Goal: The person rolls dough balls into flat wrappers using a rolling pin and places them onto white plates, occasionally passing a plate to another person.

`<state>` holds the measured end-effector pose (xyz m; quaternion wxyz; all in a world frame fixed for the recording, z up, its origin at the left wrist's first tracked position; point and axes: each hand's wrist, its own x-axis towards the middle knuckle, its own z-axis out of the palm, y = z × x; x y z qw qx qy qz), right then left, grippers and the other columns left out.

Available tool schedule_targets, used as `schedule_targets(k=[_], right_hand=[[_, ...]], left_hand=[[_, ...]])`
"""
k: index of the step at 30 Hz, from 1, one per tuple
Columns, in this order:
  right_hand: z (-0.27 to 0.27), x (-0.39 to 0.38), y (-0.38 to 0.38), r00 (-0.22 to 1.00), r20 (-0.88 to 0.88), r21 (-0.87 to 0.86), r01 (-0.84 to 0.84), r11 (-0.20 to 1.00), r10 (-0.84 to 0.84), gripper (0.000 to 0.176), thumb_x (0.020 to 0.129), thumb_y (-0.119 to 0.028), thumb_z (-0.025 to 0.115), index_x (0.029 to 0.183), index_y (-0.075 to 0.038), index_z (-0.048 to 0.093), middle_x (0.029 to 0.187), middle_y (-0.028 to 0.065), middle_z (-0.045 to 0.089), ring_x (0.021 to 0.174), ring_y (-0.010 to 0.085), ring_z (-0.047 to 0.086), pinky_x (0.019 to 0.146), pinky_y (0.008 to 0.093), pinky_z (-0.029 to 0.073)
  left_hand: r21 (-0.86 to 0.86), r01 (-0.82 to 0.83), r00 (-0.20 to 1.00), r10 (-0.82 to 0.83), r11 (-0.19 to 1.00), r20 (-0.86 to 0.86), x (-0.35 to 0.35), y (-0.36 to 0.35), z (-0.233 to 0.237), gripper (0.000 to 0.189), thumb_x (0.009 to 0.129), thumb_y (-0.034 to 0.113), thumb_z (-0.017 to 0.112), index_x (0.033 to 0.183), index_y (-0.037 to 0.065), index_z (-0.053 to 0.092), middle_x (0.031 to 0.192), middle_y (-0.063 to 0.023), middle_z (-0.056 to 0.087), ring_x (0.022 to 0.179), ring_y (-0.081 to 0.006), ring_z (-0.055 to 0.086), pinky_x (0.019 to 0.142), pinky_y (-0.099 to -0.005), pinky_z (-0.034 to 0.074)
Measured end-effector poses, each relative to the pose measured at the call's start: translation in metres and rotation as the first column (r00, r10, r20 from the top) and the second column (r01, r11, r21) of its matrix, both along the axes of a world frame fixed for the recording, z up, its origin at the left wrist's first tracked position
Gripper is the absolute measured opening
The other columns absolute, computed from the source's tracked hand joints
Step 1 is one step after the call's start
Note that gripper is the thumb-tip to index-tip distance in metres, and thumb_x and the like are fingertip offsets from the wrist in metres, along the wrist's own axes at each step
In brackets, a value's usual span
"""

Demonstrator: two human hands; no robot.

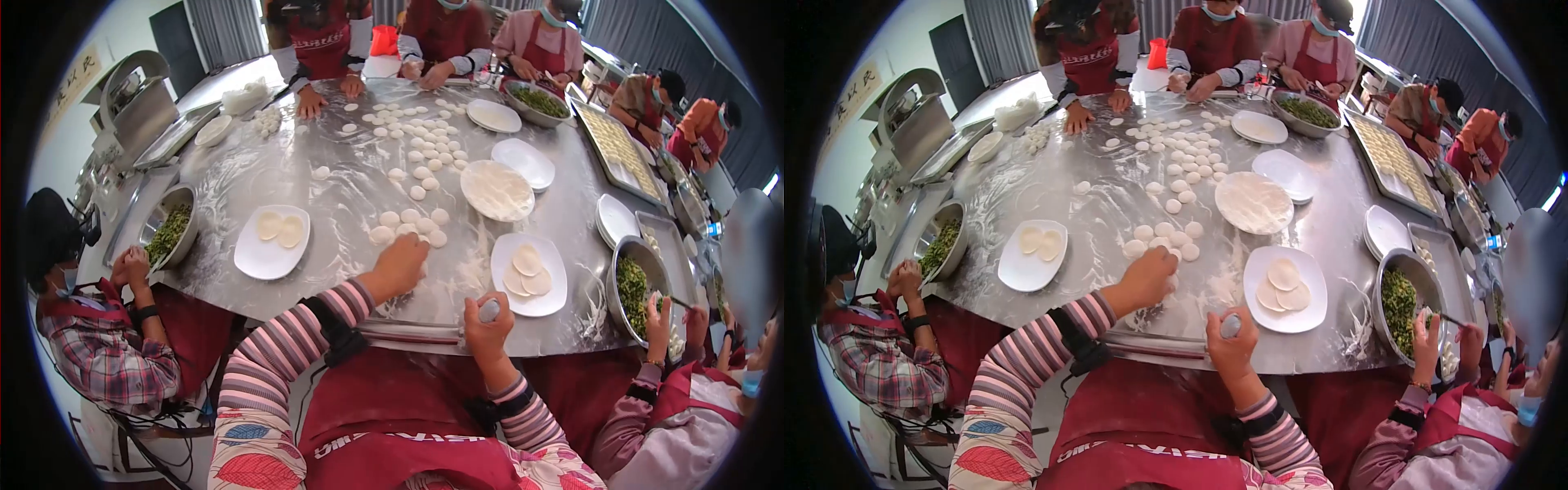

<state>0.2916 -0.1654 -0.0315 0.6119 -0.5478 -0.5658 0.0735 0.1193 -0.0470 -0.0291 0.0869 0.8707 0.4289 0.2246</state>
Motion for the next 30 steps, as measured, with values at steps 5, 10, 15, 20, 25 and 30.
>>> schedule_targets(k=[5,10,15,20,25,30], right_hand=[[-0.011,0.006,0.002,0.991,-0.131,-0.122,-0.057,0.991,0.041,0.022,0.068,-0.004,0.070,0.074,-0.004,0.049,0.060,0.0115,0.051,0.052,0.0270,0.053,0.050,0.0324,0.042],[0.025,-0.007,0.044,0.999,0.046,-0.067,-0.014,0.998,0.017,0.021,0.070,-0.007,0.069,0.072,-0.004,0.048,0.056,0.0112,0.052,0.050,0.0281,0.053,0.049,0.0340,0.042],[0.002,0.000,0.045,0.999,0.042,-0.104,0.031,0.994,-0.027,0.023,0.069,-0.010,0.070,0.072,-0.004,0.048,0.055,0.0116,0.052,0.049,0.0296,0.053,0.048,0.0358,0.041],[-0.011,0.000,0.041,0.984,0.112,-0.088,0.147,0.985,-0.136,0.024,0.069,-0.011,0.070,0.075,-0.004,0.048,0.055,0.0111,0.052,0.049,0.0281,0.054,0.048,0.0375,0.042],[0.016,-0.007,0.059,0.981,-0.184,-0.341,-0.121,0.932,0.060,0.025,0.070,-0.013,0.071,0.076,-0.004,0.049,0.053,0.0085,0.053,0.047,0.0211,0.057,0.046,0.0314,0.044],[-0.024,0.009,0.029,0.990,-0.134,-0.253,-0.072,0.965,0.038,0.026,0.069,-0.014,0.072,0.075,-0.003,0.049,0.055,0.0120,0.054,0.050,0.0258,0.058,0.048,0.0342,0.044]], left_hand=[[-0.486,0.095,0.984,-0.007,0.869,0.180,-0.009,-0.019,0.006,0.021,0.067,0.015,0.067,0.082,0.004,0.057,0.073,-0.0115,0.060,0.069,-0.0262,0.059,0.063,-0.0351,0.046],[-0.590,0.167,0.961,0.001,0.790,0.275,-0.010,-0.014,-0.003,0.019,0.068,0.015,0.066,0.081,0.002,0.062,0.071,-0.0120,0.063,0.065,-0.0230,0.061,0.061,-0.0330,0.047],[-0.557,0.149,0.988,-0.142,0.817,0.056,-0.011,-0.012,0.000,0.013,0.068,0.011,0.063,0.078,0.001,0.062,0.072,-0.0129,0.063,0.067,-0.0237,0.061,0.062,-0.0350,0.046],[-0.604,0.155,0.988,-0.131,0.782,0.083,-0.016,-0.019,-0.006,0.012,0.071,0.012,0.060,0.079,0.003,0.059,0.075,-0.0137,0.062,0.071,-0.0272,0.060,0.062,-0.0369,0.045],[-0.521,0.178,0.984,-0.156,0.834,0.087,-0.015,-0.017,0.002,0.014,0.072,0.012,0.061,0.082,0.002,0.061,0.079,-0.0153,0.062,0.076,-0.0288,0.060,0.065,-0.0370,0.046],[-0.620,0.159,0.981,-0.050,0.768,0.189,-0.026,-0.028,-0.002,0.015,0.072,0.011,0.061,0.083,0.002,0.060,0.079,-0.0158,0.062,0.076,-0.0292,0.060,0.066,-0.0359,0.046]])
